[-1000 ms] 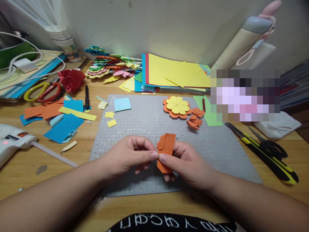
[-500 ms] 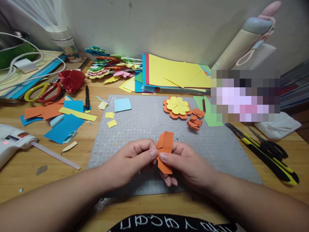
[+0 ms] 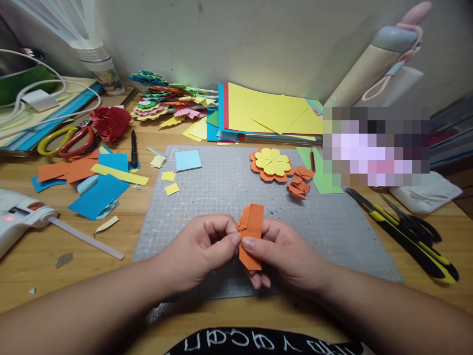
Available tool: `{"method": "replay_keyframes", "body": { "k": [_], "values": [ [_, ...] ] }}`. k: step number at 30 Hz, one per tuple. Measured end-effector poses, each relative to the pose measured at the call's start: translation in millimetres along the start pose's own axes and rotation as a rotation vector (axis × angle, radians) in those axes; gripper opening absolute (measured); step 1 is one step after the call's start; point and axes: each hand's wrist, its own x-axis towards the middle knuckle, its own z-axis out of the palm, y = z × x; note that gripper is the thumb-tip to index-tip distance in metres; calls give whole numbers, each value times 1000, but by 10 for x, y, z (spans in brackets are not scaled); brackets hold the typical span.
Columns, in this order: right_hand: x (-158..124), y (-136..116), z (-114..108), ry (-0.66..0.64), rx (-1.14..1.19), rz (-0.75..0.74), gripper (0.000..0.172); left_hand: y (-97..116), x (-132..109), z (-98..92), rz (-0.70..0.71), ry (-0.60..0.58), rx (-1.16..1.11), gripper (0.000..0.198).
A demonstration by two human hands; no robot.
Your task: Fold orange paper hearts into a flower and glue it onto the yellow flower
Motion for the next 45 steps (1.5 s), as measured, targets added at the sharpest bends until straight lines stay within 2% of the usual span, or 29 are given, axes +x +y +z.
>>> {"method": "replay_keyframes", "body": {
  "k": [3,9,11,13,14,15,17,19,20,22,24,26,29,33,37,41,45],
  "values": [
    [7,5,7,-5,9,21,22,18,-7,17,12,15,35,31],
    [18,12,-17,3,80,16,18,13,-14,-37,57,87,270,33],
    [16,-5,-35,-48,188,26,22,-3,-18,-79,146,195,363,26],
    [12,-25,-56,-150,335,87,26,-5,-17,-116,311,304,497,5],
    [11,-33,-67,-207,407,138,26,3,-14,-130,393,324,582,11],
    [9,-39,-79,-259,462,192,24,14,-10,-142,453,312,673,18],
    [10,-48,-101,-304,489,284,22,41,-4,-156,481,244,778,12],
    [16,-56,-122,-227,373,301,30,58,-2,-162,412,237,738,3],
    [19,-63,-130,-136,270,266,35,61,-3,-161,367,264,689,4],
    [22,-84,-138,102,36,117,40,55,-2,-154,268,338,606,8],
    [15,-110,-132,306,-166,-74,36,48,5,-140,191,391,571,11],
    [0,-129,-115,408,-323,-229,27,51,19,-122,145,408,575,12],
    [-23,-133,-82,414,-515,-336,12,72,37,-100,115,399,614,12],
    [-25,-115,-59,358,-661,-371,7,88,37,-89,111,370,649,12],
    [-8,-122,-55,332,-696,-358,11,70,39,-90,131,346,656,9],
    [-6,-139,-55,331,-745,-361,12,65,49,-98,229,316,714,5],
    [-10,-135,-57,303,-755,-344,13,77,47,-104,274,274,760,11]
  ]
}}
